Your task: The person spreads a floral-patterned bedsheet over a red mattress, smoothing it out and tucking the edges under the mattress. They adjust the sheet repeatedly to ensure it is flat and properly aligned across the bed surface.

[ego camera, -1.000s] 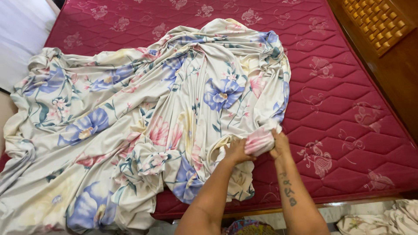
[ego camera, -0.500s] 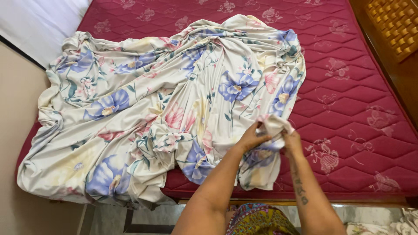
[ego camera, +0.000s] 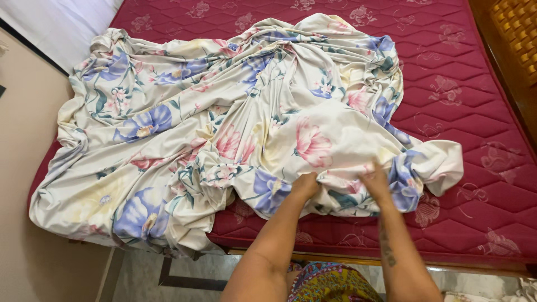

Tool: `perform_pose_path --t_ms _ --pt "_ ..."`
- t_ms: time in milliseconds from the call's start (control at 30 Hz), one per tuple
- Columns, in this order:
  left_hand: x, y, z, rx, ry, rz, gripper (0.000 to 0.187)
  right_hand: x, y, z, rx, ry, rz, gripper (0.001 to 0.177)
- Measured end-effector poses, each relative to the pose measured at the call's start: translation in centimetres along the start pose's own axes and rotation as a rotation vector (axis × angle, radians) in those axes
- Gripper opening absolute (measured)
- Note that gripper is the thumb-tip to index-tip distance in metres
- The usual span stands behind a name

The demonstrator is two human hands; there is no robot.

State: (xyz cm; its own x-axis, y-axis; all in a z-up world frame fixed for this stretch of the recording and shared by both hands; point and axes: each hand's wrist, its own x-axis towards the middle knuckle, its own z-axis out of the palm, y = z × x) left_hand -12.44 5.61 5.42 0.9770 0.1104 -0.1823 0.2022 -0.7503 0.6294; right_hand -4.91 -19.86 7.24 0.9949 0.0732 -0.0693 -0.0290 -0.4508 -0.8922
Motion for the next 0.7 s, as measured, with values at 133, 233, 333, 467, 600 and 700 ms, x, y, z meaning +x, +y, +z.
perform_pose_path --t_ms 133,233,333,467,600,700 --pt "1.5 2.2 -0.7 -0.263 0.219 0.109 0.036 -3.5 -1.4 7.8 -0.248 -0.246 -0.244 0.070" --pt "-0.6 3.5 -2.3 -0.161 0.124 0.193 0.063 -1.7 -2.1 5.2 -0.156 0.003 -0.235 0.053" --pt "-3.3 2.6 -3.4 0.191 0.068 0.216 0.093 0.2 -3.1 -4.5 -0.230 0.112 -0.181 0.045" --pt "-4.7 -0.6 -3.2 0.527 -0.019 0.002 0.047 -2.2 -5.3 -13.5 0.055 0.656 0.086 0.047" --pt "-3.7 -0.7 -2.3 0.290 0.000 -0.107 0.029 0.4 -3.7 -9.0 -0.821 0.690 -0.348 0.076" --pt "-2.2 1.0 -1.2 -0.184 0.246 -0.053 0.041 -1.8 -2.6 1.0 -0.511 -0.099 -0.388 0.075"
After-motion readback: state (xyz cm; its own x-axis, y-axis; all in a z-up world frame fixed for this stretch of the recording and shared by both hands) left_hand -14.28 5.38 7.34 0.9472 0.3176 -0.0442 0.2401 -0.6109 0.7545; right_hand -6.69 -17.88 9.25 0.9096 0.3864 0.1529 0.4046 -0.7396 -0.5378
